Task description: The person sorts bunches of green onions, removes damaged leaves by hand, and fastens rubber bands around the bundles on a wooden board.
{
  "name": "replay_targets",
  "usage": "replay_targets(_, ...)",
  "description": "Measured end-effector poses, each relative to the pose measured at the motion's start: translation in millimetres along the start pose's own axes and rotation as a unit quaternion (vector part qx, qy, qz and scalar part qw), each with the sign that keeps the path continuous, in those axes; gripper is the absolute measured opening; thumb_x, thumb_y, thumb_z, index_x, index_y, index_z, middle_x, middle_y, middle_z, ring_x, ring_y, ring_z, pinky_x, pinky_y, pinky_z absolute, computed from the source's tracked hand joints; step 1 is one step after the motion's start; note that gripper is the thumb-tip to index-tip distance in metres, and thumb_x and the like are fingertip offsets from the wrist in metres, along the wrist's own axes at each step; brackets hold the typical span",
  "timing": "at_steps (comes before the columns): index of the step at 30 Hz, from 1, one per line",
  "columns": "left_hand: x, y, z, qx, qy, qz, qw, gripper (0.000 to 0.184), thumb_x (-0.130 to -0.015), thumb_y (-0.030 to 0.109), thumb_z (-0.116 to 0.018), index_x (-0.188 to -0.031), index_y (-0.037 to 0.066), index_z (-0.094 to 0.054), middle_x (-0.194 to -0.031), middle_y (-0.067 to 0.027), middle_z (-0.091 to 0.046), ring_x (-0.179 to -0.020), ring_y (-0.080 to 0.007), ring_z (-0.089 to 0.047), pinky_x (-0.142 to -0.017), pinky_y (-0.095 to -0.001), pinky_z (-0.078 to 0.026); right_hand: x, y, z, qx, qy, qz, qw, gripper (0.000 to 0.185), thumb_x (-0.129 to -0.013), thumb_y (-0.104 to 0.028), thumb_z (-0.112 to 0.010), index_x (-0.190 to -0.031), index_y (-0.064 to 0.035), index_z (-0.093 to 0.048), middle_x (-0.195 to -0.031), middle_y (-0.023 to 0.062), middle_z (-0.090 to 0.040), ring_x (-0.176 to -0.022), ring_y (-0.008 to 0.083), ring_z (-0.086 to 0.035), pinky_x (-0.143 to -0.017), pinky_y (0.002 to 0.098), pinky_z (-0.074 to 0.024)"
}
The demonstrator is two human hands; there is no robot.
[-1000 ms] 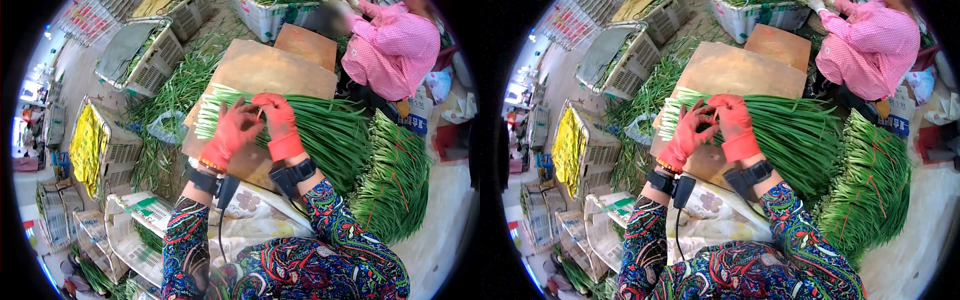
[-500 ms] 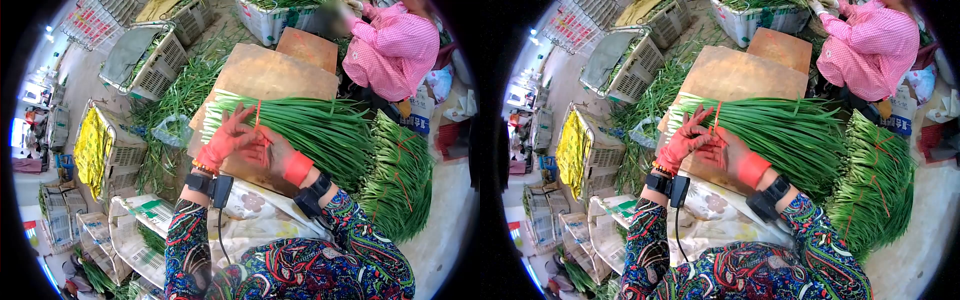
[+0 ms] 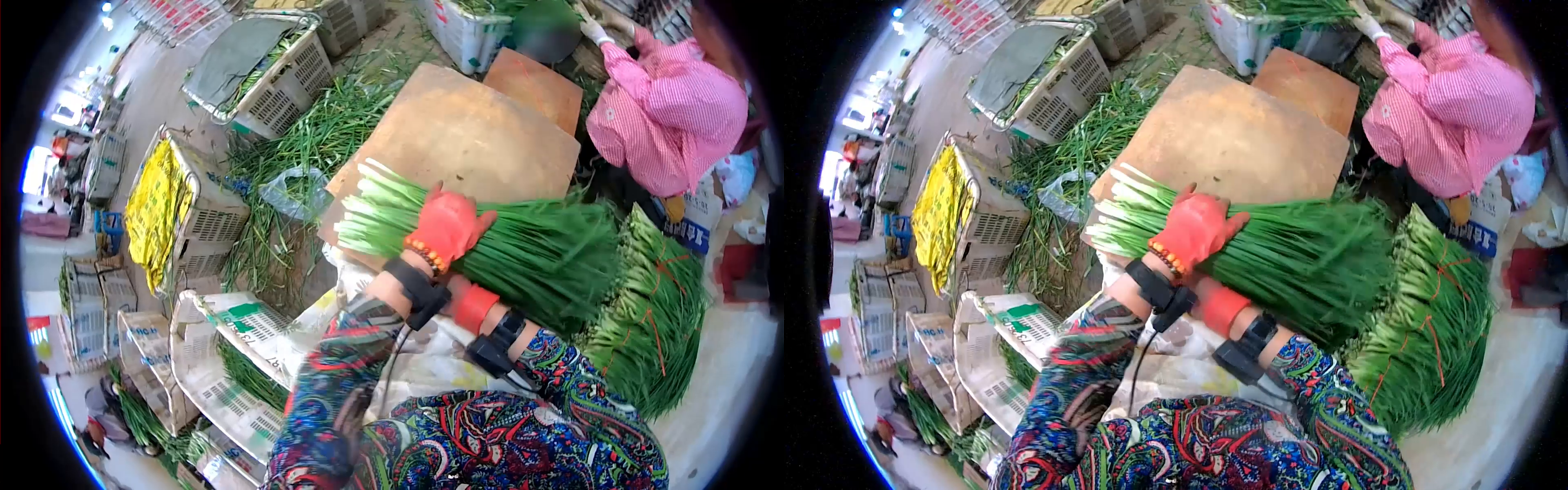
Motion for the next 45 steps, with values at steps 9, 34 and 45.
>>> replay_targets(9, -13.7, -0.2, 7.1, 0.024, -0.024, 0.004, 0.999, 0.061, -0.080, 0.060, -0.036, -0.088, 0.008, -0.067, -0.086, -0.0117, -0.064, -0.088, -0.0269, -0.060, -0.087, -0.0398, -0.040, -37.9, 26.1, 113.1, 0.673, -0.093, 0.201, 0.706, 0.025, -0.084, -0.009, -0.044, -0.107, -0.0041, -0.052, -0.109, 0.0107, -0.055, -0.104, 0.0222, -0.048, -0.092, 0.0326, -0.0360)
replay_targets(34, -2.6, -119.6, 56.8, 0.217, 0.511, -0.133, 0.821, 0.041, -0.089, 0.018, -0.039, -0.127, 0.005, -0.034, -0.104, -0.0233, -0.051, -0.095, -0.0383, -0.052, -0.083, -0.0372, -0.042, 19.1, -158.0, -141.5, 0.869, 0.068, 0.481, 0.094, 0.030, -0.080, -0.028, -0.050, -0.106, -0.0136, -0.059, -0.107, 0.0065, -0.058, -0.100, 0.0213, -0.052, -0.096, 0.0396, -0.0287)
replay_targets(45, 45.2, -135.6, 95.6, 0.622, 0.109, 0.167, 0.757, 0.069, -0.085, 0.059, -0.033, -0.132, 0.008, -0.033, -0.125, -0.0170, -0.045, -0.108, -0.0269, -0.048, -0.097, -0.0348, -0.031, 61.5, -116.5, -92.9, 0.581, 0.062, 0.227, 0.780, 0.019, -0.082, -0.013, -0.050, -0.088, 0.0009, -0.062, -0.077, 0.0070, -0.065, -0.075, 0.0146, -0.059, -0.074, 0.0252, -0.0431)
Point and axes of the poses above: each hand's wrist, its own x-axis away from the middle knuckle, its own z-axis out of the back of the hand, y = z × x, the point moved 2 cm from there along -x, towards the middle knuckle
